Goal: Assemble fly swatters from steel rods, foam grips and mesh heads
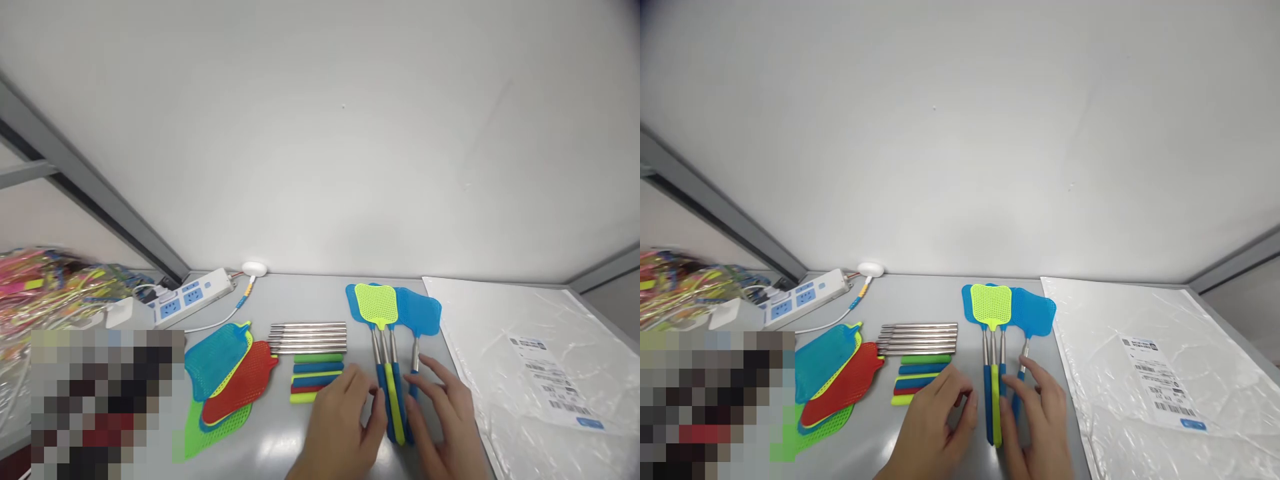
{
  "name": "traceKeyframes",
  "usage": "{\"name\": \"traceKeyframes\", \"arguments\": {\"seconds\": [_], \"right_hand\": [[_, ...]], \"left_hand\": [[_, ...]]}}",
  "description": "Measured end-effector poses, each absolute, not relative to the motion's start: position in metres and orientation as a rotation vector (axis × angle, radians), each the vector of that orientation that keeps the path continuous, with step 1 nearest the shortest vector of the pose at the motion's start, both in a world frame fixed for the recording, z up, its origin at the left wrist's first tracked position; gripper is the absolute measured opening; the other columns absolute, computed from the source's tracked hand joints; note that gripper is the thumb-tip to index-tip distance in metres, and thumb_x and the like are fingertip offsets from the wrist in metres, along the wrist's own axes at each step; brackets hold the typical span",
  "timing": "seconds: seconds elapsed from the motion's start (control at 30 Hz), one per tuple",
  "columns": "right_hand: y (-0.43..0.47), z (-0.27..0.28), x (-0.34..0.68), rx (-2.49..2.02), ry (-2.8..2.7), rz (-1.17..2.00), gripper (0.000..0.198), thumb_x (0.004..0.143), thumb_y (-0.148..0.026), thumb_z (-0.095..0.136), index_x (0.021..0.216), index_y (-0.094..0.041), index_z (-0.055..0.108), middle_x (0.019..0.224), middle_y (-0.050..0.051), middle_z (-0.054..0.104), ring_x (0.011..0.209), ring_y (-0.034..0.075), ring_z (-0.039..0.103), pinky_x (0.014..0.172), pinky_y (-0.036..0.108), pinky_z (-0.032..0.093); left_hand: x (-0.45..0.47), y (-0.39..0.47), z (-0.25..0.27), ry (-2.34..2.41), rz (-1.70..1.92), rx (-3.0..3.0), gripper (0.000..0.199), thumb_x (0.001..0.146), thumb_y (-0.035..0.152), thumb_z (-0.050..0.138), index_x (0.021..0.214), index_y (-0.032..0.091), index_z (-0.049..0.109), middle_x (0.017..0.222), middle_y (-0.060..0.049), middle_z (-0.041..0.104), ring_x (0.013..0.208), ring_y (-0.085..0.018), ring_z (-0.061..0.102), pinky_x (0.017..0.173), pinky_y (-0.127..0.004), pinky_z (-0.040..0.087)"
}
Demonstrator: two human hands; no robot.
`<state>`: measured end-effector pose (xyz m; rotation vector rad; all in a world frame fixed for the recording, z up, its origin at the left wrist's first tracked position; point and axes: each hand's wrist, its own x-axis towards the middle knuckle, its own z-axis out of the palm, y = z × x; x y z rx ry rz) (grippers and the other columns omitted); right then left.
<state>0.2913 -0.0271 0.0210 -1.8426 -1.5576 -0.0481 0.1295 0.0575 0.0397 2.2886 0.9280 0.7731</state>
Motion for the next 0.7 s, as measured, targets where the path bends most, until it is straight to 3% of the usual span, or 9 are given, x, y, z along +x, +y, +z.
{"name": "traceKeyframes", "arguments": {"seconds": [0.23, 0.47, 0.7], "right_hand": [[0.028, 0.046, 0.26, -1.799, -1.939, -0.086, 0.022, 0.094, -0.026, 0.049, 0.114, -0.025, 0.058, 0.129, 0.011, 0.055, 0.118, 0.029, 0.051, 0.093, 0.046, 0.045], [0.103, 0.062, 0.223, -1.985, -2.476, -0.052, 0.03, 0.087, -0.001, 0.043, 0.104, -0.016, 0.063, 0.111, 0.013, 0.062, 0.1, 0.028, 0.058, 0.077, 0.038, 0.044], [0.161, 0.066, 0.2, -1.783, -2.673, 0.047, 0.012, 0.094, -0.022, 0.052, 0.094, -0.017, 0.064, 0.099, 0.012, 0.064, 0.093, 0.026, 0.06, 0.076, 0.034, 0.041]], "left_hand": [[0.061, 0.064, 0.025, 1.16, 0.859, 2.384, 0.011, 0.089, 0.013, 0.049, 0.088, 0.022, 0.056, 0.087, -0.004, 0.056, 0.082, -0.021, 0.052, 0.074, -0.036, 0.038], [0.052, 0.055, 0.02, 1.316, 0.942, 2.287, 0.007, 0.083, 0.016, 0.059, 0.084, 0.023, 0.06, 0.09, -0.003, 0.057, 0.084, -0.021, 0.051, 0.072, -0.035, 0.033], [0.053, 0.052, 0.011, 1.325, 0.925, 2.34, 0.011, 0.078, 0.017, 0.065, 0.084, 0.023, 0.058, 0.089, -0.002, 0.056, 0.083, -0.021, 0.051, 0.069, -0.035, 0.034]]}}
